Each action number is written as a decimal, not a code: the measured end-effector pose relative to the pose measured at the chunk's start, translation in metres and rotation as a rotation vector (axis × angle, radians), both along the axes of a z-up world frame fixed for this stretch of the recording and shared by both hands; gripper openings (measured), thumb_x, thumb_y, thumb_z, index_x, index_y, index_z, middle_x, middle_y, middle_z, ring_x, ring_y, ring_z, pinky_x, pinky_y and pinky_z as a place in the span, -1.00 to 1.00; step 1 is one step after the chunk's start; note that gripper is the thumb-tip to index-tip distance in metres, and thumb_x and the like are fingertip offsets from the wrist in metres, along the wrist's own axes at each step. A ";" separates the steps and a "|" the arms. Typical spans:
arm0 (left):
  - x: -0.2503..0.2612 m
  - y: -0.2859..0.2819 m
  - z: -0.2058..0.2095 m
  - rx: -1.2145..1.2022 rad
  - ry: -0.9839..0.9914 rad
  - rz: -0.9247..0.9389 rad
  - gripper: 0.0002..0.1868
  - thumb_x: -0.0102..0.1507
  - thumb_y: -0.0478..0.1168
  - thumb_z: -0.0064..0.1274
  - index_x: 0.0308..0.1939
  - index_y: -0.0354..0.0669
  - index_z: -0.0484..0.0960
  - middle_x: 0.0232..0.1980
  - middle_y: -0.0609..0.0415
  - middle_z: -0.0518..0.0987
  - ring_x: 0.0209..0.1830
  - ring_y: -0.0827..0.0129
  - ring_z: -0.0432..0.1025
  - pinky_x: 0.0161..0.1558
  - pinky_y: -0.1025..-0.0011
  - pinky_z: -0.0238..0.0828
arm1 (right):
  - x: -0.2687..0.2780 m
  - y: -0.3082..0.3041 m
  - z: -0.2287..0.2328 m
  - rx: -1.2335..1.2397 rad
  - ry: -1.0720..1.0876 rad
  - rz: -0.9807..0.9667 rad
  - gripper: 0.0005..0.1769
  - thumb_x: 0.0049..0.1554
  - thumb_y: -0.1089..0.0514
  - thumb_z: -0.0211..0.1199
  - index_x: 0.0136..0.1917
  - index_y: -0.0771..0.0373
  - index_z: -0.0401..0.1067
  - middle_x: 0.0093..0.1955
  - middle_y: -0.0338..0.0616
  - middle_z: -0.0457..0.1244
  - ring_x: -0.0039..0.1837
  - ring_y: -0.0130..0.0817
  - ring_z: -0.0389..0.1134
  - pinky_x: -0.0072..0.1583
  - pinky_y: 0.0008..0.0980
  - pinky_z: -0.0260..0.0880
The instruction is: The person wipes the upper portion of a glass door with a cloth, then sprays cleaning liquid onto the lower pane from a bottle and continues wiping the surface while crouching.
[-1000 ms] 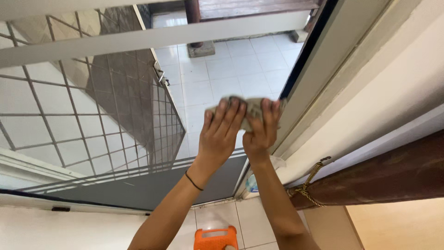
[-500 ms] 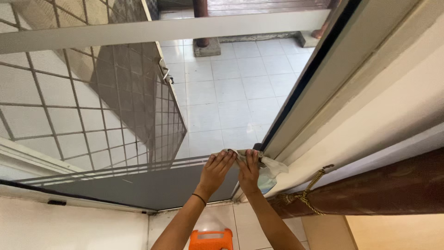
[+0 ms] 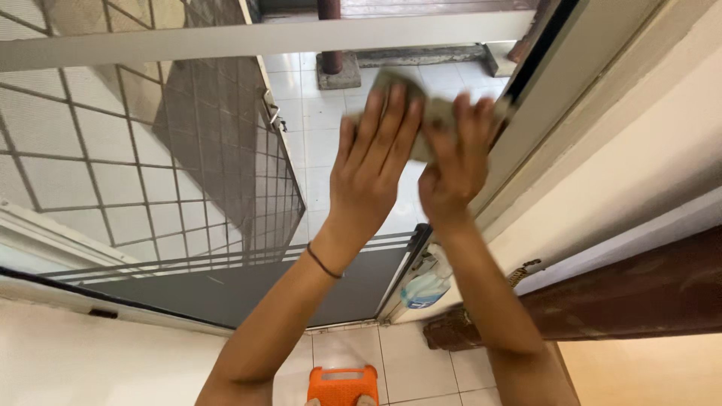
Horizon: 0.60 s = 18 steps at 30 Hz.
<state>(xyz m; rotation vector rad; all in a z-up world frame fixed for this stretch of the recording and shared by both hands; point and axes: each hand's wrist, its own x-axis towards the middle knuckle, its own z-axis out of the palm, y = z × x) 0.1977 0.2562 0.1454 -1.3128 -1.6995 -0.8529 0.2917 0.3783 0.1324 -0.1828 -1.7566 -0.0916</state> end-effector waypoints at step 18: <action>-0.001 -0.045 -0.184 -0.250 -0.125 -0.136 -0.31 0.22 -0.43 -0.07 0.49 -0.22 0.33 0.53 -0.05 0.32 0.59 0.11 0.10 0.51 -0.02 -0.02 | 0.003 -0.020 -0.244 -0.076 -0.179 -0.102 -0.57 0.26 0.39 0.02 0.28 0.11 0.53 0.54 -0.02 0.11 0.66 -0.01 -0.07 0.60 0.06 -0.12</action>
